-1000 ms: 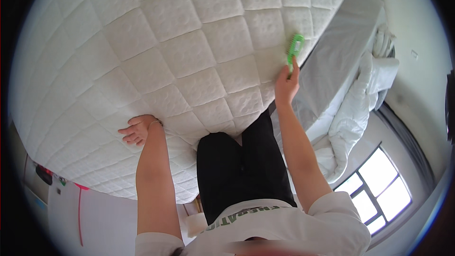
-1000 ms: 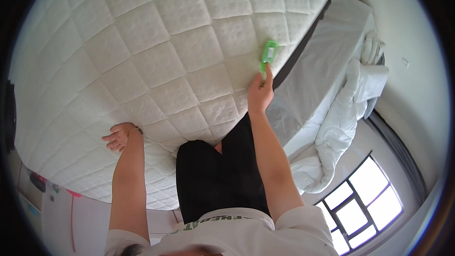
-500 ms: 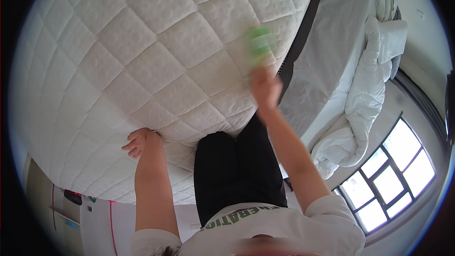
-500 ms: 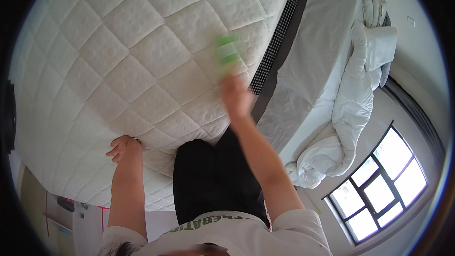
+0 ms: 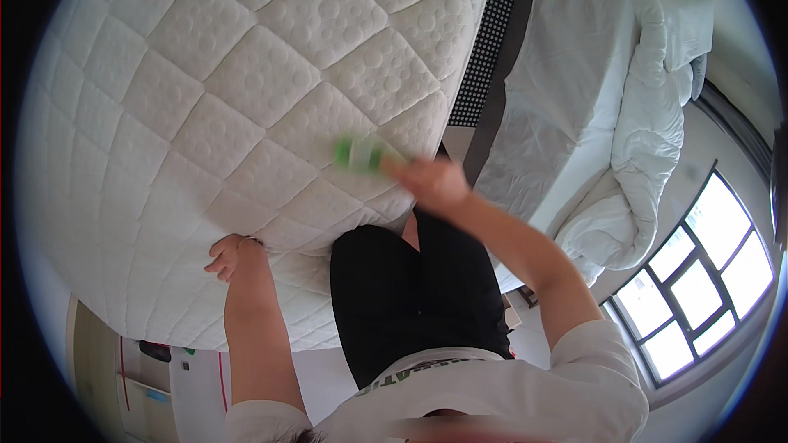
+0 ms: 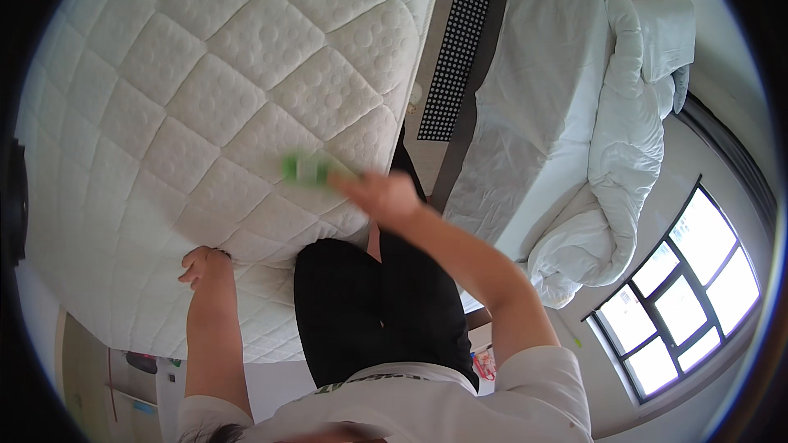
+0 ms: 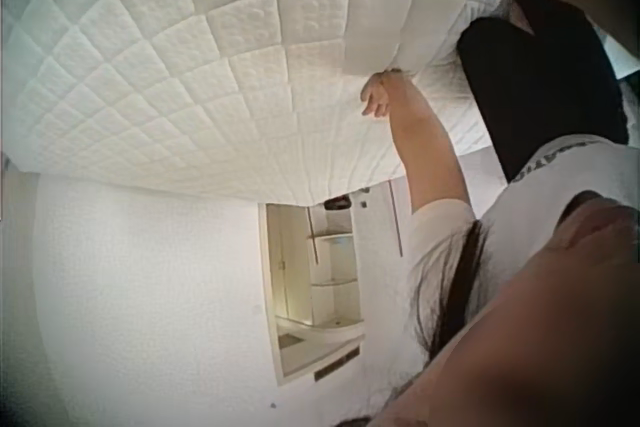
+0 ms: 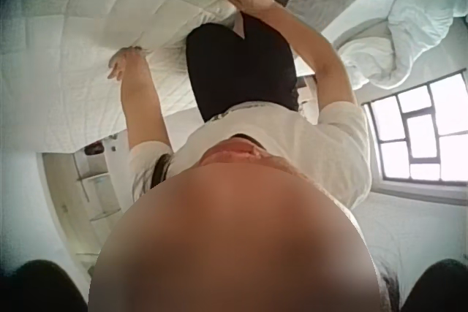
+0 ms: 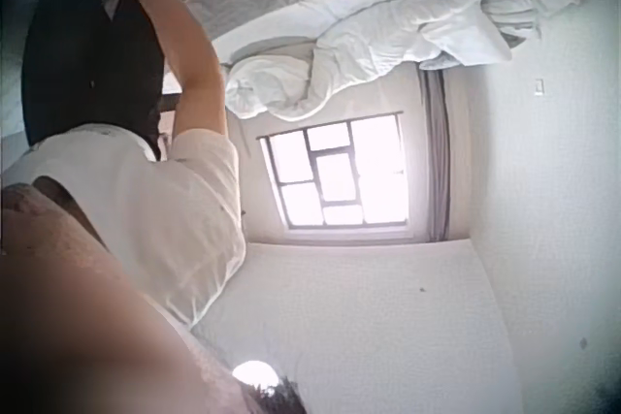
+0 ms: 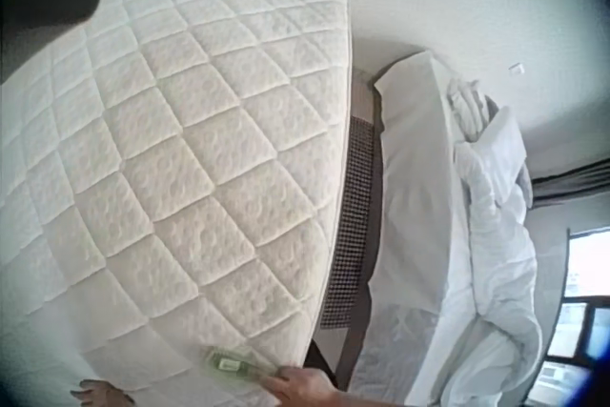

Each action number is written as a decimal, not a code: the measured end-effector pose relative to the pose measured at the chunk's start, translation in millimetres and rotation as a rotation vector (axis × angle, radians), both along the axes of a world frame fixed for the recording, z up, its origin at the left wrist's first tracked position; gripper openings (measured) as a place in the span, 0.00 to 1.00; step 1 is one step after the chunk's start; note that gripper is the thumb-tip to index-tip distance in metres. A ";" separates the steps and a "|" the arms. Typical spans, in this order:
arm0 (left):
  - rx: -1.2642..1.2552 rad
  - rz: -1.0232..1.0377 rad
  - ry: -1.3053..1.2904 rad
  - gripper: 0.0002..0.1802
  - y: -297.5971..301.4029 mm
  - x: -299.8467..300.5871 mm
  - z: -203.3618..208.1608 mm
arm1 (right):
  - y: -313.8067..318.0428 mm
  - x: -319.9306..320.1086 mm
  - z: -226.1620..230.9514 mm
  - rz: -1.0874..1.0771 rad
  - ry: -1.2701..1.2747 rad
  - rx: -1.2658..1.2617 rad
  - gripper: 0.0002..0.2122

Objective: Scrubbing a mattress with a handheld brush.

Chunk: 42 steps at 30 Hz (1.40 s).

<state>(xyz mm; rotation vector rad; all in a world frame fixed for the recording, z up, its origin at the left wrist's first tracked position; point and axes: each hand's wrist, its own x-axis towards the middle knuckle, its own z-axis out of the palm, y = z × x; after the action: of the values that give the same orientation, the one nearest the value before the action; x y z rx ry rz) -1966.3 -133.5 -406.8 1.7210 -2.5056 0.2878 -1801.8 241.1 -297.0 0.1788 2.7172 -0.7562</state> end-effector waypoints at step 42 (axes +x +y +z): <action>0.214 -0.771 -0.007 0.33 394.9 -52.3 38.4 | 182.9 -8.5 -2.5 0.366 -0.206 -0.489 0.23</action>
<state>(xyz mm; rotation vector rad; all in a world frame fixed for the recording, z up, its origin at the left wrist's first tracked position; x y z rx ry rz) -2018.6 261.4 -368.4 0.6697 -3.0398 -0.0417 -1810.2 424.0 -299.5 -0.3236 2.2008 -1.1752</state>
